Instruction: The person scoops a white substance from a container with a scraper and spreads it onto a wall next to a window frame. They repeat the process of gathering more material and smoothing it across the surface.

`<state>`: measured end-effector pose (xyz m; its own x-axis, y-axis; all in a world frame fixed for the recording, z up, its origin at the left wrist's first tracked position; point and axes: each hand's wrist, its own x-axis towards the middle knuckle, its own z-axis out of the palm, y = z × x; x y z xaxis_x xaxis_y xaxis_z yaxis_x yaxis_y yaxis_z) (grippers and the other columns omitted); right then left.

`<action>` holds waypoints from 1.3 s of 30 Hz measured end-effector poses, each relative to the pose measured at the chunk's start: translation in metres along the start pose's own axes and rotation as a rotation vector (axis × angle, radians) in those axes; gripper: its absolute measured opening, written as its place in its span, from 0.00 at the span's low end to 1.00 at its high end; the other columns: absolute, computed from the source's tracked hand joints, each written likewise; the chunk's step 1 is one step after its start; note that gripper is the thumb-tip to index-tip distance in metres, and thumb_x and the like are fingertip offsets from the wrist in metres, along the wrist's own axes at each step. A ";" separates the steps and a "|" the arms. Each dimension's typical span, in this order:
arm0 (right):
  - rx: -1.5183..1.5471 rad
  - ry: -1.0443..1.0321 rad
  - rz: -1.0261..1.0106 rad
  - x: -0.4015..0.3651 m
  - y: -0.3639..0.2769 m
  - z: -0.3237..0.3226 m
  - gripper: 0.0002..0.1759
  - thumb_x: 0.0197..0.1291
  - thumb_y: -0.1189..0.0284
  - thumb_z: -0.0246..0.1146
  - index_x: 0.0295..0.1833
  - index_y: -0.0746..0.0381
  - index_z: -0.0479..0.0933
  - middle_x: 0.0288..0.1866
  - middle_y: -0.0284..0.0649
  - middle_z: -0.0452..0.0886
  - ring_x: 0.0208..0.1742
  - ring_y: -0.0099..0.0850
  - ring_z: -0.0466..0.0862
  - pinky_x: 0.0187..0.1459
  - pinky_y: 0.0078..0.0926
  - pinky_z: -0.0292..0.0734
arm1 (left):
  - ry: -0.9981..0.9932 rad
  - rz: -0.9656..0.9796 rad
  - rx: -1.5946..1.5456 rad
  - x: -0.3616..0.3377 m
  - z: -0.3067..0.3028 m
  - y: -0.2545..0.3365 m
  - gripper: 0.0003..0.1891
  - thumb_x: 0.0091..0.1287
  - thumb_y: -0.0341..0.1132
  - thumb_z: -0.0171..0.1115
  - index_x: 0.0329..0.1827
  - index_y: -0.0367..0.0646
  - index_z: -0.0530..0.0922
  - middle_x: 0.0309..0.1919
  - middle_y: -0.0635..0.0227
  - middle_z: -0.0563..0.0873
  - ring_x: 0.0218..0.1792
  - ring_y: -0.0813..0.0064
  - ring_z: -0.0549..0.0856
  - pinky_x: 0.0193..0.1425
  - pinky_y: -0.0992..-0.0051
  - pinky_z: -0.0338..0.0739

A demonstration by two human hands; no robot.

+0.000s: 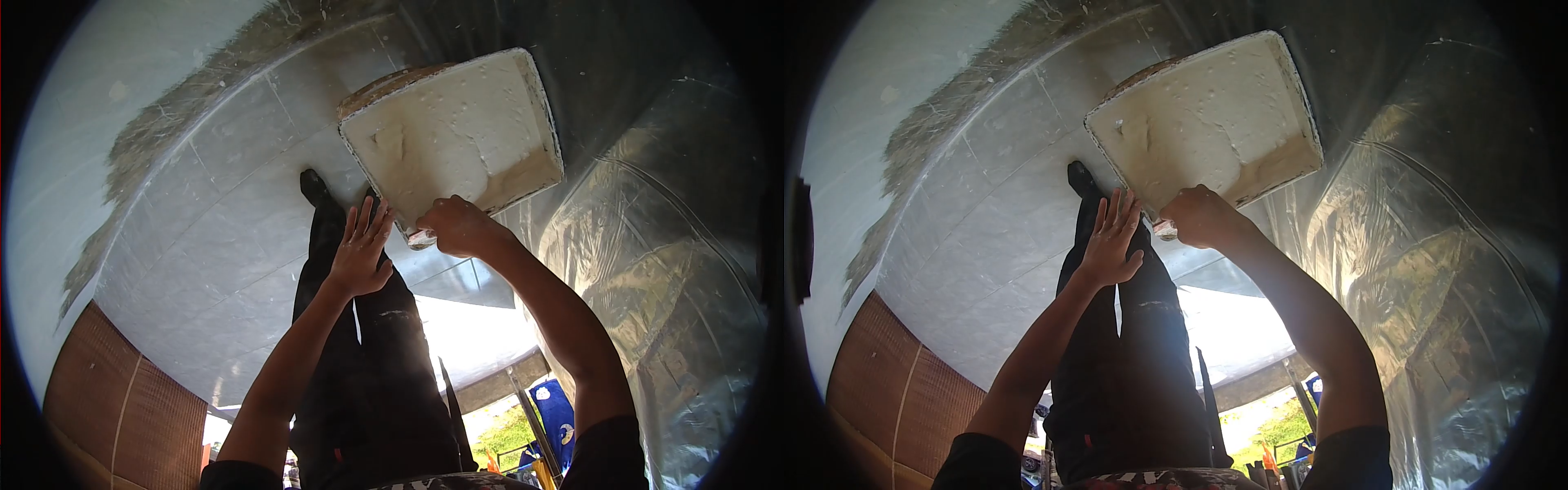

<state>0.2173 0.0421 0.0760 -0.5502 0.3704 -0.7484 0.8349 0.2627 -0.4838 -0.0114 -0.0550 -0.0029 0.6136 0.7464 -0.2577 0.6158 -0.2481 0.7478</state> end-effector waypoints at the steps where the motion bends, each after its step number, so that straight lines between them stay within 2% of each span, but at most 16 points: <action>1: -0.003 -0.001 0.002 0.000 0.001 0.002 0.18 0.58 0.78 0.62 0.53 0.54 0.88 0.46 0.48 0.88 0.53 0.44 0.87 0.59 0.43 0.82 | -0.004 -0.006 0.003 0.001 0.001 0.000 0.50 0.61 0.44 0.61 0.85 0.37 0.51 0.85 0.45 0.51 0.85 0.37 0.46 0.86 0.40 0.37; 7: 0.067 -0.022 0.047 0.007 0.001 -0.004 0.18 0.58 0.78 0.61 0.53 0.55 0.88 0.45 0.50 0.87 0.53 0.46 0.87 0.60 0.43 0.81 | -0.018 -0.025 0.014 0.000 -0.002 0.002 0.50 0.60 0.43 0.62 0.85 0.38 0.51 0.85 0.47 0.51 0.85 0.39 0.45 0.86 0.41 0.36; 10: 0.106 -0.094 0.093 0.006 0.003 -0.014 0.20 0.61 0.81 0.59 0.57 0.58 0.85 0.50 0.55 0.86 0.57 0.51 0.85 0.61 0.46 0.80 | 0.018 -0.024 -0.005 0.000 -0.004 0.004 0.51 0.56 0.41 0.61 0.86 0.39 0.51 0.86 0.49 0.52 0.85 0.41 0.46 0.87 0.41 0.36; 13: 0.185 -0.176 0.142 -0.006 0.015 -0.013 0.18 0.64 0.76 0.62 0.59 0.58 0.85 0.52 0.57 0.86 0.54 0.49 0.86 0.60 0.41 0.80 | 0.052 0.002 -0.028 -0.003 -0.006 0.007 0.51 0.57 0.41 0.62 0.86 0.39 0.50 0.85 0.49 0.52 0.86 0.41 0.45 0.87 0.41 0.35; 15: 0.399 -0.148 0.241 -0.026 0.024 -0.016 0.18 0.65 0.75 0.62 0.59 0.62 0.85 0.51 0.51 0.89 0.53 0.44 0.87 0.59 0.37 0.79 | 0.060 0.002 -0.014 -0.007 -0.015 0.016 0.52 0.58 0.42 0.62 0.86 0.39 0.50 0.86 0.48 0.52 0.86 0.41 0.44 0.86 0.41 0.35; 16: 0.389 -0.126 0.233 -0.037 0.030 -0.013 0.18 0.65 0.75 0.62 0.59 0.62 0.85 0.51 0.51 0.89 0.53 0.44 0.87 0.59 0.37 0.79 | 0.063 -0.002 -0.003 -0.009 -0.022 0.021 0.52 0.58 0.43 0.62 0.86 0.38 0.49 0.86 0.47 0.51 0.86 0.40 0.43 0.86 0.41 0.35; 18: 0.928 0.124 0.197 -0.067 0.039 -0.003 0.20 0.68 0.76 0.62 0.64 0.66 0.82 0.51 0.44 0.89 0.53 0.35 0.86 0.59 0.32 0.77 | 0.126 0.005 -0.013 -0.013 -0.039 0.033 0.52 0.60 0.44 0.62 0.86 0.38 0.48 0.86 0.46 0.50 0.86 0.39 0.42 0.86 0.41 0.34; 19: 0.910 0.157 0.179 -0.082 0.034 -0.008 0.20 0.68 0.76 0.62 0.64 0.66 0.82 0.51 0.44 0.89 0.53 0.35 0.86 0.59 0.32 0.77 | 0.173 0.003 -0.046 -0.015 -0.050 0.040 0.52 0.61 0.45 0.62 0.87 0.38 0.47 0.86 0.46 0.49 0.85 0.38 0.41 0.86 0.40 0.34; 21: 1.320 0.297 0.252 -0.115 0.019 -0.018 0.26 0.68 0.80 0.62 0.72 0.71 0.74 0.60 0.35 0.85 0.56 0.29 0.83 0.57 0.28 0.75 | 0.226 0.017 -0.011 -0.017 -0.082 0.058 0.53 0.63 0.46 0.63 0.87 0.38 0.45 0.86 0.43 0.47 0.85 0.37 0.41 0.86 0.41 0.35; 22: 1.561 0.362 0.153 -0.126 0.018 -0.009 0.30 0.68 0.82 0.61 0.76 0.70 0.69 0.64 0.35 0.81 0.56 0.27 0.81 0.59 0.27 0.75 | 0.257 0.010 -0.001 -0.019 -0.100 0.068 0.53 0.64 0.46 0.64 0.87 0.38 0.42 0.86 0.40 0.45 0.85 0.36 0.41 0.85 0.41 0.35; 24: 1.748 0.581 0.076 -0.142 -0.006 -0.006 0.30 0.69 0.79 0.62 0.76 0.69 0.69 0.68 0.38 0.80 0.65 0.30 0.80 0.66 0.32 0.73 | 0.330 0.042 0.028 -0.019 -0.135 0.086 0.54 0.65 0.45 0.66 0.87 0.38 0.41 0.86 0.40 0.43 0.85 0.35 0.39 0.85 0.40 0.35; 25: 1.725 0.603 0.026 -0.149 -0.013 -0.005 0.30 0.69 0.79 0.62 0.76 0.69 0.69 0.68 0.38 0.80 0.65 0.30 0.80 0.66 0.32 0.73 | 0.402 0.025 0.002 -0.021 -0.151 0.095 0.54 0.64 0.46 0.65 0.87 0.37 0.42 0.86 0.40 0.44 0.85 0.36 0.39 0.85 0.41 0.35; 27: 1.949 0.643 -0.329 -0.159 -0.023 -0.004 0.32 0.66 0.78 0.65 0.76 0.69 0.68 0.66 0.38 0.81 0.64 0.32 0.81 0.66 0.34 0.75 | 0.510 -0.002 -0.017 -0.026 -0.182 0.109 0.54 0.63 0.47 0.64 0.87 0.37 0.43 0.86 0.40 0.44 0.85 0.37 0.38 0.85 0.42 0.35; 31: 1.970 0.773 -0.396 -0.159 -0.045 -0.008 0.34 0.64 0.74 0.69 0.75 0.64 0.69 0.67 0.35 0.81 0.65 0.33 0.82 0.66 0.37 0.78 | 0.659 0.022 -0.021 -0.042 -0.233 0.130 0.55 0.62 0.45 0.66 0.87 0.37 0.43 0.86 0.41 0.43 0.86 0.38 0.37 0.86 0.43 0.36; 39: 1.935 0.830 -0.506 -0.151 -0.101 -0.039 0.33 0.65 0.74 0.67 0.75 0.64 0.69 0.69 0.37 0.80 0.67 0.34 0.81 0.70 0.39 0.76 | 0.720 0.033 -0.023 -0.070 -0.266 0.142 0.57 0.59 0.36 0.69 0.88 0.39 0.42 0.86 0.42 0.42 0.86 0.40 0.38 0.86 0.46 0.40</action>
<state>0.2157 -0.0053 0.2556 -0.1039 0.9167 -0.3858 -0.6662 -0.3522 -0.6574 -0.0980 0.0220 0.2844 0.1493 0.9625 0.2266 0.5871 -0.2707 0.7629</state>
